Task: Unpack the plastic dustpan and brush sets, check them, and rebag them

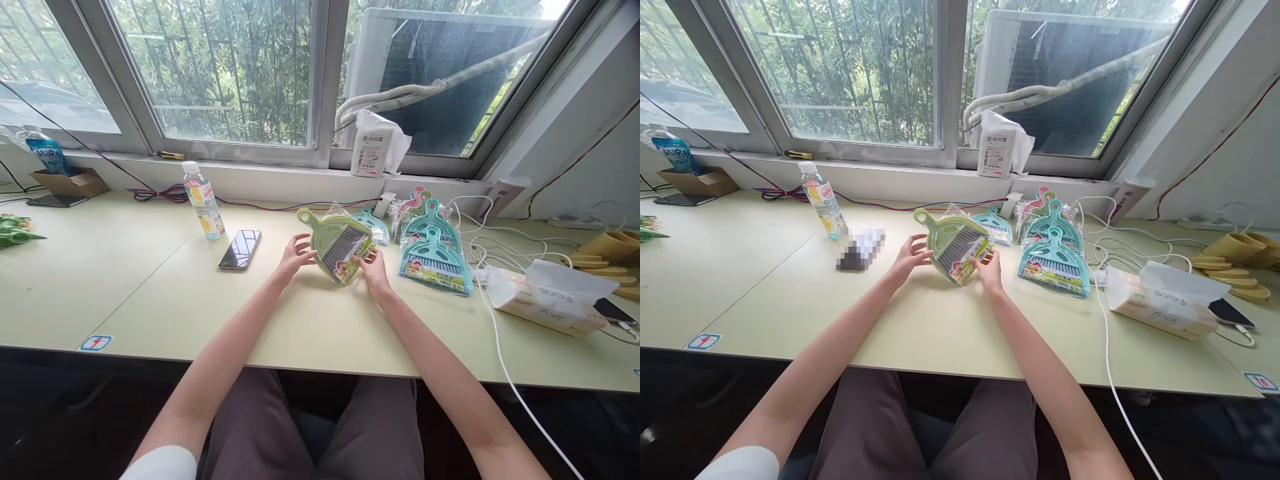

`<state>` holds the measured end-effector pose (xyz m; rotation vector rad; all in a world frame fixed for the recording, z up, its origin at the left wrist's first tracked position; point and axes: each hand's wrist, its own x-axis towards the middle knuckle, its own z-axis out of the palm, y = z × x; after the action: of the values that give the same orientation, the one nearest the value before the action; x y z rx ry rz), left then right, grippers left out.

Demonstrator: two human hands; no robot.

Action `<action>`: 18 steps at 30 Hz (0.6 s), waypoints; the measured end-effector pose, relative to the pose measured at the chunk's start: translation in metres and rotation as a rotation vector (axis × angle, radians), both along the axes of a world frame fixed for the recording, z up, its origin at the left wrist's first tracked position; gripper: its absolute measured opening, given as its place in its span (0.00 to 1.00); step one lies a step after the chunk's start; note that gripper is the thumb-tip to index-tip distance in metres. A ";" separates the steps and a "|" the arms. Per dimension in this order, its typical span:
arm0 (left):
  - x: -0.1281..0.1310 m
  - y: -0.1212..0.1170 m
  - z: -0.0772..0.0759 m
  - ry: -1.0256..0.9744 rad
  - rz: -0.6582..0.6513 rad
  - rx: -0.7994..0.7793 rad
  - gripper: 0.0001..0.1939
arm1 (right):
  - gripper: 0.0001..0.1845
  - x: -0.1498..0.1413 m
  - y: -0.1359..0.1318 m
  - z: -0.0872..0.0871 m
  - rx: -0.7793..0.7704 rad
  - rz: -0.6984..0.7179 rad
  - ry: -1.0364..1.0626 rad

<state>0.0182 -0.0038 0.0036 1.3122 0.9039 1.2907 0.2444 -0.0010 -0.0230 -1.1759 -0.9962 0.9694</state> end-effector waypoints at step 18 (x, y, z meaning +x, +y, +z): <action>0.000 0.012 -0.010 0.037 0.027 -0.074 0.22 | 0.23 0.004 0.003 0.009 -0.002 0.246 0.178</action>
<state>0.0185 0.0087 -0.0068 1.2732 0.9894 1.2456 0.2488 0.0017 -0.0137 -0.9638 -1.0109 1.2477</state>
